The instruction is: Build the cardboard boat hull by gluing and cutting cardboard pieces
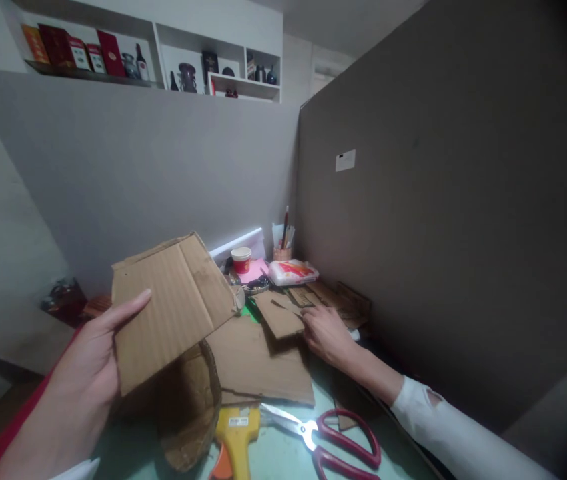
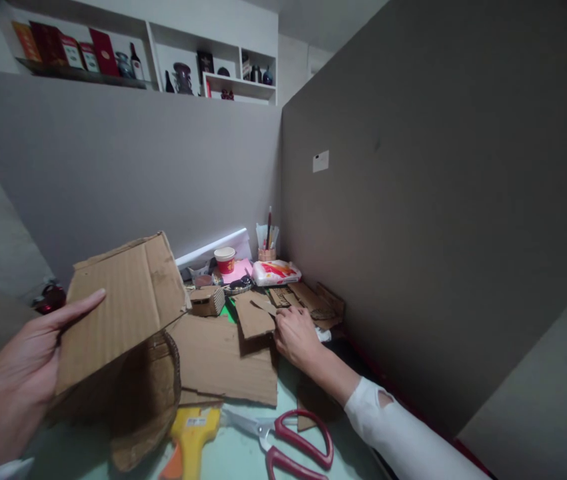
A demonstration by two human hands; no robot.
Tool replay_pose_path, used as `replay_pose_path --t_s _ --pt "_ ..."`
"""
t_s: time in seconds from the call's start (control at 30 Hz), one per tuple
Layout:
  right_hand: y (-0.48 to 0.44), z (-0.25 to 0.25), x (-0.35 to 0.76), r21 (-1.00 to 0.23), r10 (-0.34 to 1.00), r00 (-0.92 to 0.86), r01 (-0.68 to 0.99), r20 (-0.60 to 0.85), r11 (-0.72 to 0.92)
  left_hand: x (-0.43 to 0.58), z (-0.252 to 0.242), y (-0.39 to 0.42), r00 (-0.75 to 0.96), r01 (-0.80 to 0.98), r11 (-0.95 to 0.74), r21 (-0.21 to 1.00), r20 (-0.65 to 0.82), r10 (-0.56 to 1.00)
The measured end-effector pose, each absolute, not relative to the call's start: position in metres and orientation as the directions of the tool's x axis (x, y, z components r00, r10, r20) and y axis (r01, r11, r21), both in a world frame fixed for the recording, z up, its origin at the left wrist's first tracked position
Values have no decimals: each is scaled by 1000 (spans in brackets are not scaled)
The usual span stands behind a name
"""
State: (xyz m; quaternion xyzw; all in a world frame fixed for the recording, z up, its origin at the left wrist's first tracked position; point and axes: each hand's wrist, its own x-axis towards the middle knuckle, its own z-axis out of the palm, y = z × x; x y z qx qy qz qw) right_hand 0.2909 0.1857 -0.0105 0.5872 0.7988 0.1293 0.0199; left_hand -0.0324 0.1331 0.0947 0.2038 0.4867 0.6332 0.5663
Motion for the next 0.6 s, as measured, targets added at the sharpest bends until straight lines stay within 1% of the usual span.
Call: replay_pose_path --t_s 0.13,0.3,0.43,0.6 --pt "187 1 298 229 961 -243 951 130 209 -31 95 133 -274 -500 144 854 -314 909" --pt "182 6 303 191 974 -195 967 118 170 -31 96 131 -286 -480 127 868 -292 913" --pt "183 9 312 158 985 -113 983 133 91 -32 95 132 -286 -480 134 867 -299 910" --pt "183 11 321 147 987 -59 989 151 36 -29 99 133 -316 -476 102 874 -278 907"
